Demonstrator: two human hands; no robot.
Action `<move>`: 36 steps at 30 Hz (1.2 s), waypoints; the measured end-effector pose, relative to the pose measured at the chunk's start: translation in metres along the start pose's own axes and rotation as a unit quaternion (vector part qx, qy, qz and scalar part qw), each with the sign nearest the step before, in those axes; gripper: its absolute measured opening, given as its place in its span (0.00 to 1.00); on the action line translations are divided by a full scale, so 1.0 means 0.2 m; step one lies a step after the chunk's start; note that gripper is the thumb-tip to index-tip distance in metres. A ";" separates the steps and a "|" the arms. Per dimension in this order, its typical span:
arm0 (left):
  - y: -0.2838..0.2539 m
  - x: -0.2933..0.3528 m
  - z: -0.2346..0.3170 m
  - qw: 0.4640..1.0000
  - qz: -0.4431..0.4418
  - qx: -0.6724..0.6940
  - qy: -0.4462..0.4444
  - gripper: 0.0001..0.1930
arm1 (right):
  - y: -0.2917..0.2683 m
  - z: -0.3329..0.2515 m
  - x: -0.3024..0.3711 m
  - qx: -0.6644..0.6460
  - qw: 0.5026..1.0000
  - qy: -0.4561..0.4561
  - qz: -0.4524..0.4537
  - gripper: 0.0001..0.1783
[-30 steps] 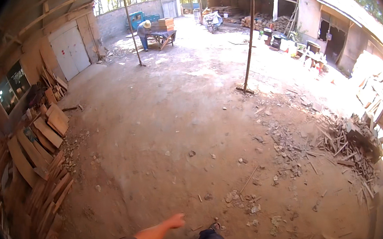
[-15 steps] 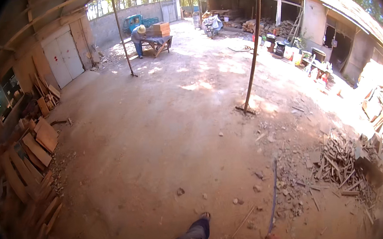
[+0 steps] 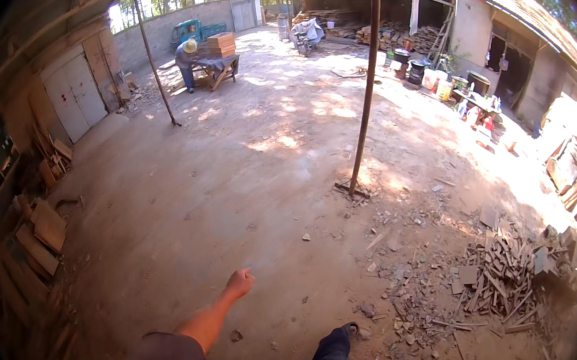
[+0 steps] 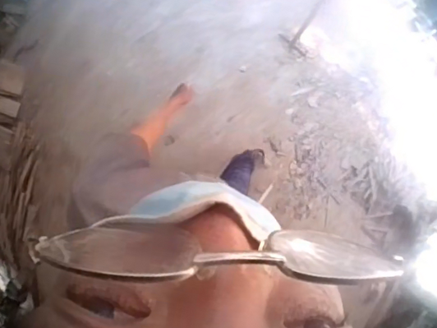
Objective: The person feeds wooden planks through a planer to smooth the surfaces, then moves to a table saw to cut the planks to length. The person handles the wood by hand, stacks the processed pieces, and uses a pencil to mark measurements.
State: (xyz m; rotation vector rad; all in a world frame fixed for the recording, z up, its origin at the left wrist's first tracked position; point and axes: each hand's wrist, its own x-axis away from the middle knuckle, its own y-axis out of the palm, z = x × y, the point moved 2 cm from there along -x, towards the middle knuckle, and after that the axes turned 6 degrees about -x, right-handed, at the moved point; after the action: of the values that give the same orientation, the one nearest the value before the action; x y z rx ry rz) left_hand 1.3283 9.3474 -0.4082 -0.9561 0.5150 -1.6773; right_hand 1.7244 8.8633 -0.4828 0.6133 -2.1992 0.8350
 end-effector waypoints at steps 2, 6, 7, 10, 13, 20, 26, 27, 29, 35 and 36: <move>0.09 -0.10 0.32 0.999 -0.046 -0.005 0.007 0.29 | 0.01 -0.25 -0.21 -0.018 1.000 -0.006 0.007 0.11; 0.46 -0.21 0.43 0.982 -0.157 -0.105 0.010 0.31 | -0.03 -0.75 -0.59 -0.029 0.999 -0.025 0.005 0.11; 0.56 -0.22 0.35 0.971 -0.187 -0.145 0.020 0.31 | -0.02 -0.90 -0.69 -0.032 0.999 -0.034 -0.001 0.11; 0.79 -0.14 0.22 0.928 -0.281 -0.242 0.028 0.32 | -0.06 -1.38 -0.99 -0.049 0.996 -0.072 -0.001 0.12; 0.87 -0.17 0.04 0.914 -0.349 -0.200 -0.061 0.31 | -0.07 -1.95 -1.28 -0.068 0.990 -0.125 0.000 0.12; 0.99 -0.83 0.30 0.830 -0.399 -0.387 0.038 0.15 | 0.04 -2.92 -2.16 -0.108 0.981 -0.158 -0.041 0.12; 1.37 -1.91 1.28 0.894 -0.237 -0.378 0.026 0.14 | -0.02 -3.29 -2.55 0.010 0.997 -0.078 -0.028 0.10; 1.49 -2.14 1.79 0.958 -0.152 -0.242 -0.029 0.16 | -0.11 -3.34 -2.60 0.003 0.998 -0.061 0.004 0.10; 1.61 -2.50 2.49 0.921 -0.257 -0.291 0.032 0.16 | -0.09 -3.44 -2.67 0.000 0.999 -0.034 0.002 0.10; 1.85 -3.15 4.25 0.949 -0.174 -0.013 0.264 0.07 | -0.02 -3.99 -3.02 -0.016 1.000 -0.008 -0.006 0.09; 1.92 -3.24 4.54 0.932 -0.183 -0.004 0.313 0.07 | -0.03 -4.07 -3.08 -0.048 0.999 0.000 0.010 0.09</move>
State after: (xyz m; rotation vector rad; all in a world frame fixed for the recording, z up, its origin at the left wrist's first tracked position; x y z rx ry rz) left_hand 2.3421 9.9504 -0.3817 -0.5194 0.7952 -2.3338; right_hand 2.4825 9.5471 -0.4894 0.5448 -2.2340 0.7362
